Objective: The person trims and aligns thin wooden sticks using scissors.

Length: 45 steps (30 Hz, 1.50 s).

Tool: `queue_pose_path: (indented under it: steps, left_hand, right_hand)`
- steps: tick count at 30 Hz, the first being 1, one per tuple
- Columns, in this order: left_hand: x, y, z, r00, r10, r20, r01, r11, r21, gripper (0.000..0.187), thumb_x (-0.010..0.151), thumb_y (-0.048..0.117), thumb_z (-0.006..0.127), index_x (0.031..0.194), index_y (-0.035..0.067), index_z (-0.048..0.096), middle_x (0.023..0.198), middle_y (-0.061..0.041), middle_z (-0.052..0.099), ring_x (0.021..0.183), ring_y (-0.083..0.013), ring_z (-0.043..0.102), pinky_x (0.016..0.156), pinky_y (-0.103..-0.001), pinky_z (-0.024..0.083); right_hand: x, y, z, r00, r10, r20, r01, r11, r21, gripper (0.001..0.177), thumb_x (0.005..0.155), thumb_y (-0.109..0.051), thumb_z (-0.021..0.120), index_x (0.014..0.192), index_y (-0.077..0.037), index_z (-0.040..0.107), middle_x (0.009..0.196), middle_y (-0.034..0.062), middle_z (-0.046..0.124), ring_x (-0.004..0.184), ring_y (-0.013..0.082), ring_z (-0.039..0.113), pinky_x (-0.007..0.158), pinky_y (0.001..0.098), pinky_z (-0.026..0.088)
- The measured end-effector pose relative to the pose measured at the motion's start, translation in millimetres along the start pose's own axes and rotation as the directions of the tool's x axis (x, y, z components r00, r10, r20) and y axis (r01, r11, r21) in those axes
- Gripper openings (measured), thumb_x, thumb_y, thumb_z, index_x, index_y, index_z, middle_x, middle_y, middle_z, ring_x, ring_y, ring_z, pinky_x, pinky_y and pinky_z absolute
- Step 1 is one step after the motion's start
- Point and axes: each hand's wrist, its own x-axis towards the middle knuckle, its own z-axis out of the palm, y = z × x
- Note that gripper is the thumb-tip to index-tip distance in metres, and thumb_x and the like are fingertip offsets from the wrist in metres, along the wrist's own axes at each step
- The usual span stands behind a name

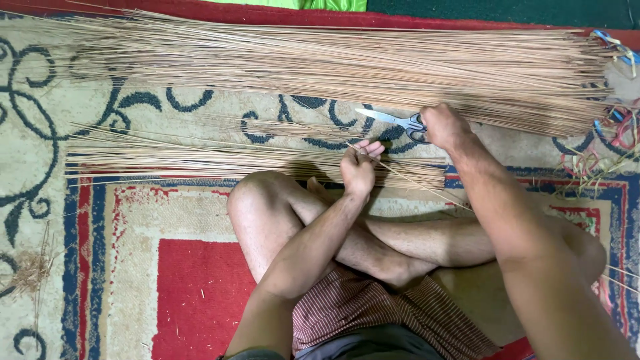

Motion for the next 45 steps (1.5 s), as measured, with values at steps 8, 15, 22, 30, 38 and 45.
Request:
queue_pose_path:
  steps: [8, 15, 22, 30, 38, 45]
  left_hand:
    - [-3, 26, 1, 0.999, 0.042, -0.001, -0.042, 0.999, -0.025, 0.029, 0.112, 0.004, 0.030, 0.133, -0.007, 0.047, 0.119, -0.032, 0.069, 0.114, -0.0362, 0.069, 0.100, -0.050, 0.055]
    - [18, 42, -14, 0.991, 0.131, -0.029, -0.134, 0.986, -0.104, 0.028, 0.113, 0.004, 0.030, 0.134, -0.006, 0.047, 0.123, -0.029, 0.069, 0.115, -0.0336, 0.070, 0.100, -0.048, 0.058]
    - [26, 97, -32, 0.989, 0.139, 0.049, -0.135, 0.988, -0.073, 0.031, 0.113, 0.008, 0.032, 0.137, -0.008, 0.044, 0.129, -0.031, 0.066, 0.120, -0.0382, 0.068, 0.104, -0.054, 0.055]
    - [29, 109, -56, 0.987, 0.110, -0.114, -0.118, 0.991, -0.070, 0.044, 0.108, 0.005, 0.045, 0.147, -0.013, 0.034, 0.134, -0.033, 0.064, 0.125, -0.0419, 0.065, 0.108, -0.060, 0.050]
    - [-30, 98, -11, 0.629, 0.574, 0.524, -0.622, -0.032, 0.782, 0.064, 0.096, 0.020, 0.066, 0.153, 0.007, 0.039, 0.152, -0.020, 0.039, 0.149, -0.0419, 0.035, 0.123, -0.063, 0.028]
    - [-25, 37, -11, 0.273, 0.145, 0.951, -0.849, -0.429, 0.309, 0.017, 0.100, 0.020, 0.050, 0.100, 0.019, 0.067, 0.092, 0.004, 0.065, 0.083, -0.0168, 0.073, 0.098, -0.033, 0.046]
  right_hand:
    - [-75, -29, 2, 0.975, -0.030, -0.218, 0.144, 0.836, 0.529, 0.021, 0.096, -0.013, 0.067, 0.112, 0.000, 0.074, 0.094, 0.0260, 0.075, 0.089, 0.0378, 0.075, 0.077, 0.0462, 0.060]
    - [-155, -28, -18, 0.976, -0.214, 0.027, 0.111, 0.602, 0.791, 0.032, 0.104, -0.008, 0.048, 0.089, 0.008, 0.070, 0.078, 0.0245, 0.074, 0.064, 0.0285, 0.071, 0.069, 0.0424, 0.058]
    - [-178, 14, -17, 0.987, -0.161, 0.014, 0.092, 0.634, 0.768, 0.021, 0.096, -0.010, 0.057, 0.085, -0.002, 0.073, 0.069, 0.0109, 0.071, 0.063, 0.0201, 0.067, 0.065, 0.0343, 0.055]
    - [-178, -5, 11, 0.915, -0.162, -0.369, 0.334, 0.818, 0.469, 0.014, 0.095, -0.017, 0.058, 0.089, -0.011, 0.069, 0.075, 0.0178, 0.072, 0.078, 0.0408, 0.072, 0.065, 0.0486, 0.056]
    - [-129, -10, 81, 0.768, -0.265, -0.583, 0.343, 0.939, 0.025, 0.008, 0.095, -0.025, 0.056, 0.092, -0.020, 0.063, 0.082, 0.0030, 0.071, 0.070, 0.0292, 0.074, 0.058, 0.0434, 0.058]
    - [-161, -37, 34, 0.682, -0.339, -0.649, 0.403, 0.913, -0.053, 0.009, 0.096, -0.021, 0.057, 0.094, -0.016, 0.064, 0.081, 0.0044, 0.068, 0.067, 0.0325, 0.071, 0.054, 0.0448, 0.056]
